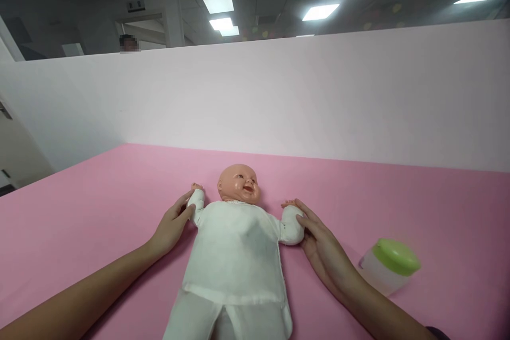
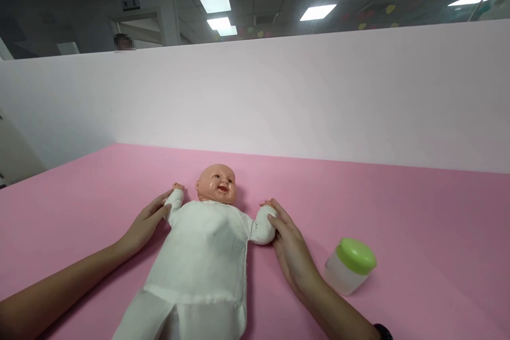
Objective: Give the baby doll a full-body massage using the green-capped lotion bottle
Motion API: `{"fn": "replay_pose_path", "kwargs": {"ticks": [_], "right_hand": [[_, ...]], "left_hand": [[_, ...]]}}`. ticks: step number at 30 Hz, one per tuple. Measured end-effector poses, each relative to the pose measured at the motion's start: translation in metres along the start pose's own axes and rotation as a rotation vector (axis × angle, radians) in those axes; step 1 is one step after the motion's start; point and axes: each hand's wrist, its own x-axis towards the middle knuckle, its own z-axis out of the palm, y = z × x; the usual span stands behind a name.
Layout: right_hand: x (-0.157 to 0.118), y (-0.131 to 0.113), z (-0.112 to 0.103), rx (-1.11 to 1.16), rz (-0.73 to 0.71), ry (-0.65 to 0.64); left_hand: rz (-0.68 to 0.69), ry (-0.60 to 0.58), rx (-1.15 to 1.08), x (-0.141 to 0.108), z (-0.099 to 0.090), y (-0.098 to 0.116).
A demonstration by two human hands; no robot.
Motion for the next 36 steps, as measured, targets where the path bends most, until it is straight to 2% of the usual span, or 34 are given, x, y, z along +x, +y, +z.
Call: {"fn": "replay_pose_path", "kwargs": {"ticks": [5,8,10,12,15,18,20,25,28,33,36], "right_hand": [[-0.002,-0.001,0.002,-0.035,0.012,-0.023],[-0.004,-0.005,0.004,0.08,0.052,0.073],[-0.005,-0.008,0.005,0.132,0.068,0.07],[-0.005,-0.011,0.005,0.123,0.083,-0.024],[-0.007,-0.014,0.004,0.092,0.102,-0.143],[-0.01,-0.01,0.001,0.052,0.11,-0.202],[-0.01,-0.006,-0.001,-0.007,0.084,-0.27],[-0.008,-0.005,-0.01,-0.443,-0.102,-0.59],[-0.008,-0.012,-0.015,-0.574,-0.137,-0.688],[-0.004,-0.012,-0.021,-0.571,-0.156,-0.67],[-0.001,-0.01,-0.021,-0.424,-0.132,-0.564]], "left_hand": [[-0.051,0.002,-0.012,-0.001,-0.002,0.003],[-0.121,0.079,-0.189,0.0,-0.004,0.004],[-0.129,0.081,-0.361,0.003,-0.008,0.003],[-0.094,-0.024,-0.453,0.007,-0.012,0.003],[-0.055,-0.214,-0.448,0.013,-0.018,0.002],[-0.067,-0.234,-0.421,0.015,-0.024,0.001],[-0.018,-0.246,-0.387,0.014,-0.027,-0.001],[0.159,-0.431,-0.109,0.01,-0.029,-0.004],[0.241,-0.484,0.023,0.007,-0.028,-0.004],[0.256,-0.443,-0.035,0.006,-0.027,-0.001],[0.172,-0.38,-0.097,0.007,-0.026,0.001]]}}
